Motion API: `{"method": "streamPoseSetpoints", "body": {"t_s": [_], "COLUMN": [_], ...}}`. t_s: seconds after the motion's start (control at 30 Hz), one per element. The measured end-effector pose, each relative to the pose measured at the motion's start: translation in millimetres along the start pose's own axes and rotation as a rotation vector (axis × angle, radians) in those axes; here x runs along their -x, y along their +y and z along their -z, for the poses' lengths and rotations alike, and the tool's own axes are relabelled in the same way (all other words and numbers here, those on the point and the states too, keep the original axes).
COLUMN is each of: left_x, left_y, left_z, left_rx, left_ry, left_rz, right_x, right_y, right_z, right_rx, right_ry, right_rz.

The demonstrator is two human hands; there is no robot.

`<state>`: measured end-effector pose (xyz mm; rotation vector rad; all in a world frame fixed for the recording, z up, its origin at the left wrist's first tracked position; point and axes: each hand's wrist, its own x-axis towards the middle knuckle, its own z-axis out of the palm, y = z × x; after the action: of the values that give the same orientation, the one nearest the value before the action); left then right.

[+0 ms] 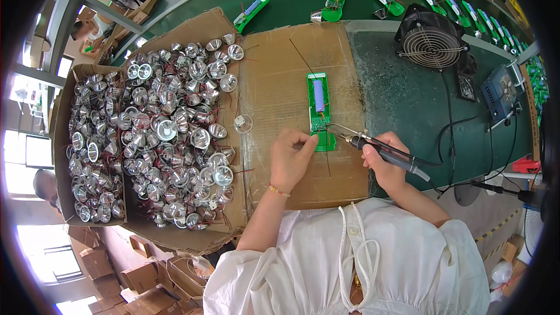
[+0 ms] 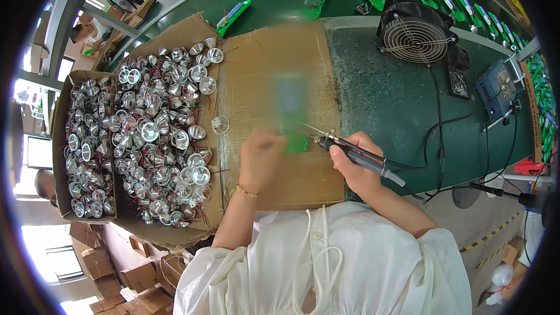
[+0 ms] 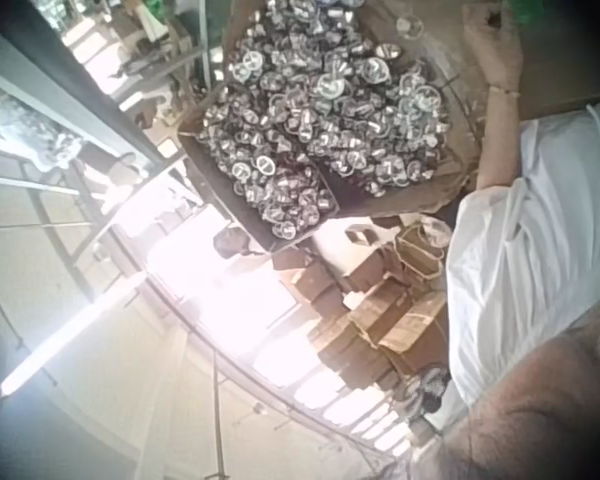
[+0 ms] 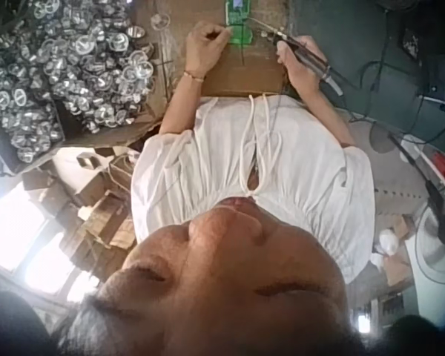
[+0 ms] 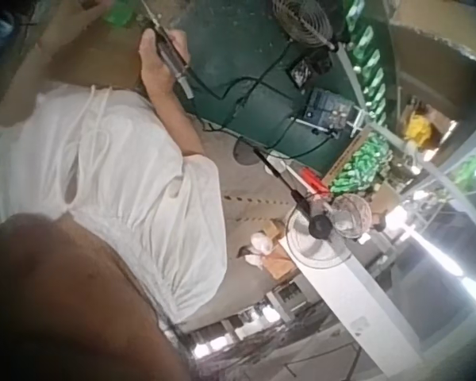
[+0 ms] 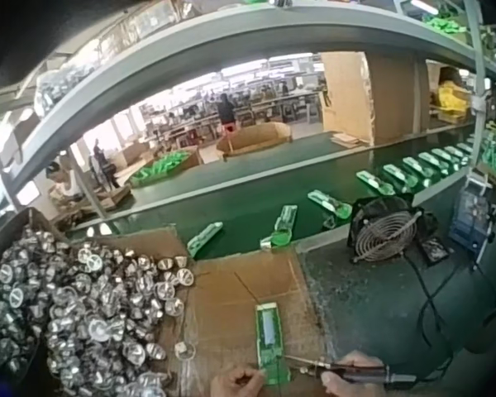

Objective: The person solders reflector wires onto flashlight bodies using a soldering iron and places the assembled flashlights onto a conveyor belt.

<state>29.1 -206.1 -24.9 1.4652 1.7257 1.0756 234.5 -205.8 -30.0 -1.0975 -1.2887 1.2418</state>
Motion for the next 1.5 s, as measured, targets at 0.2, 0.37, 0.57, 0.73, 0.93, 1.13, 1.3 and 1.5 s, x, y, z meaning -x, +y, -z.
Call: {"method": "streamPoseSetpoints", "body": {"t_s": [0.2, 0.37, 0.57, 0.73, 0.93, 1.13, 1.3, 1.5], "left_x": [-1, -1, -4, -8, -6, -7, -7, -8], "left_y": [2, -1, 2, 2, 1, 1, 3, 1], "left_z": [1, 2, -1, -1, -2, -1, 0, -2], "left_rx": [-0.001, -0.039, 0.003, -0.016, -0.019, -0.043, -0.004, 0.045], "left_ry": [-0.02, -0.01, 0.02, -0.007, 0.007, 0.002, -0.032, -0.038], "left_rz": [0.021, 0.009, 0.092, 0.099, 0.07, 0.083, 0.154, 0.234], "right_x": [0, -1, -3, -6, -7, -9, -6, -6], "right_y": [-7, -3, -2, -1, -3, -9, -7, 0], "right_z": [-2, -4, -9, -9, -9, -9, -7, -9], "right_rx": [-0.046, -0.048, -0.111, -0.106, -0.097, -0.134, -0.119, -0.146], "right_ry": [0.042, 0.021, 0.029, 0.02, 0.025, 0.073, 0.056, 0.005], "right_rz": [-0.023, -0.013, -0.058, -0.066, -0.108, -0.104, -0.1, -0.119]}}
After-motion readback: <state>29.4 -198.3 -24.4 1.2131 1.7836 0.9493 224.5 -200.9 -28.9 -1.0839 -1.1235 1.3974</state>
